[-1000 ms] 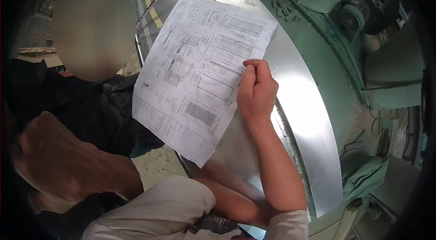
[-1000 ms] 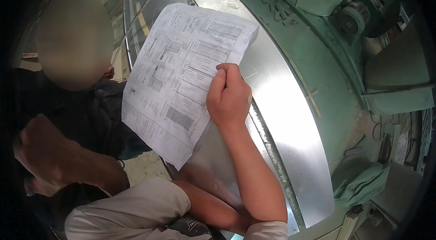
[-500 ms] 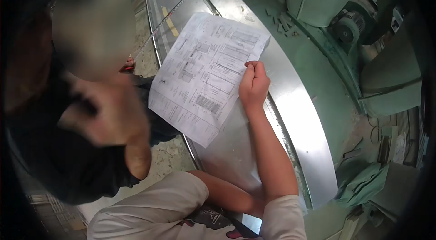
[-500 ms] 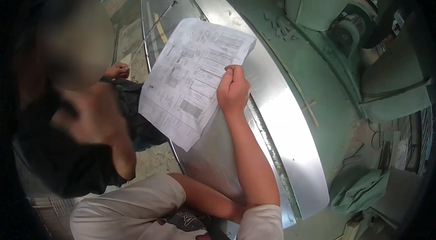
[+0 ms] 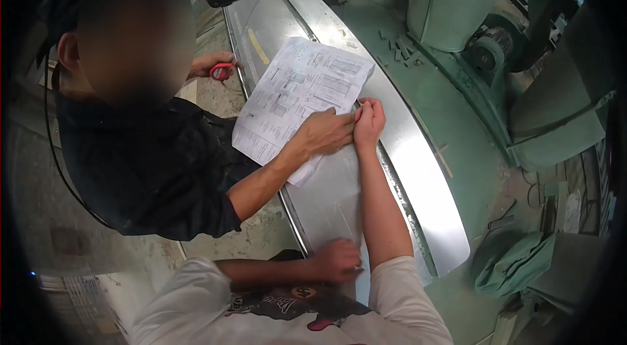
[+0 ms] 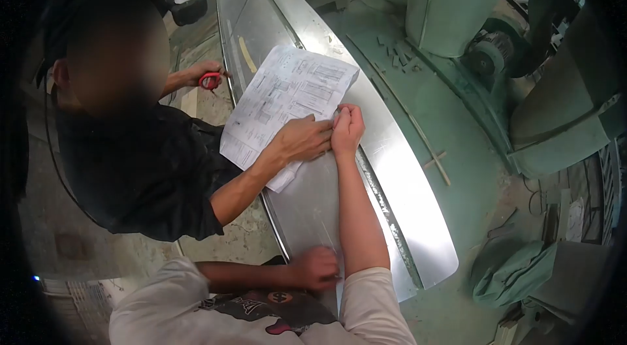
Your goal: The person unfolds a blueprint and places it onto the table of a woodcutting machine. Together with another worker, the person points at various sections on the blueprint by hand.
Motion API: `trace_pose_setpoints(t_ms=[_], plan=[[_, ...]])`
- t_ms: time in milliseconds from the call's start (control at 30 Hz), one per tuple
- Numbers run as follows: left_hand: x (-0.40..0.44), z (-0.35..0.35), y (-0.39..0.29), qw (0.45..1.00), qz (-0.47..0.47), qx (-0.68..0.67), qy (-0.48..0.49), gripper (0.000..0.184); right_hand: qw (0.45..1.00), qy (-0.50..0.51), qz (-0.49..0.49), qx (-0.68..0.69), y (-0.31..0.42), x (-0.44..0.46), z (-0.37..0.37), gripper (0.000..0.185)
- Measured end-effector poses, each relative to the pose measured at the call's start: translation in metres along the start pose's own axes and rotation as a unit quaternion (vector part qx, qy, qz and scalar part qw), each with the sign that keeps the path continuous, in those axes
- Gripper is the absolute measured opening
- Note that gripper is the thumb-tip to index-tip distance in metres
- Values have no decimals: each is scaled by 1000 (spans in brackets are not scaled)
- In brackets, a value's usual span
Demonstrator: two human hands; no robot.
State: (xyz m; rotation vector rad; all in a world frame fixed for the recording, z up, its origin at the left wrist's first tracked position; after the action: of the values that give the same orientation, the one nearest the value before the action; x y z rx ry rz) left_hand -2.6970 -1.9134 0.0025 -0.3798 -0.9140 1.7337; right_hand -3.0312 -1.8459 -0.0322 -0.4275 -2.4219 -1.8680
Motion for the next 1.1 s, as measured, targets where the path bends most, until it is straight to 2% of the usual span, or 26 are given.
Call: trace_pose_setpoints(t_ms=[100,267,400,533,733,900,1067,1100], plan=[[-49,41,19,981,138,78,-116,20,1000,1,20,-13,5,-3,-2,22],[-68,97,61,935,252,150,-198,21,996,-48,59,-57,18,-13,-2,25],[-59,121,81,913,259,177,-262,26,995,-40,62,-62,16,-10,-4,27],[-58,121,88,908,284,186,-244,24,998,-26,44,-32,13,-10,-3,30],[-61,117,90,907,257,196,-270,28,999,-16,27,-43,6,-12,-4,30],[-62,122,89,907,239,201,-284,27,1000,-5,11,-10,1,-9,-3,17],[-70,125,89,912,216,189,-293,29,997,-13,13,-80,28,7,-7,14],[-72,125,88,914,213,188,-291,29,983,62,7,-171,46,18,-20,14]])
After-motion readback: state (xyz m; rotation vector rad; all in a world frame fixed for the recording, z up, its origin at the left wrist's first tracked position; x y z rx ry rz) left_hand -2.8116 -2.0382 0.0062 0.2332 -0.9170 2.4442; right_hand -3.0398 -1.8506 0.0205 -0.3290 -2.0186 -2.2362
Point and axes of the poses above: each hand's wrist, its own x-axis towards the middle knuckle, its own z-axis out of the back of the hand, y = z × x, the point moved 7 cm from there along x, towards the middle knuckle, and after that the axes turned 11 degrees about y, right-handed, at the moved point
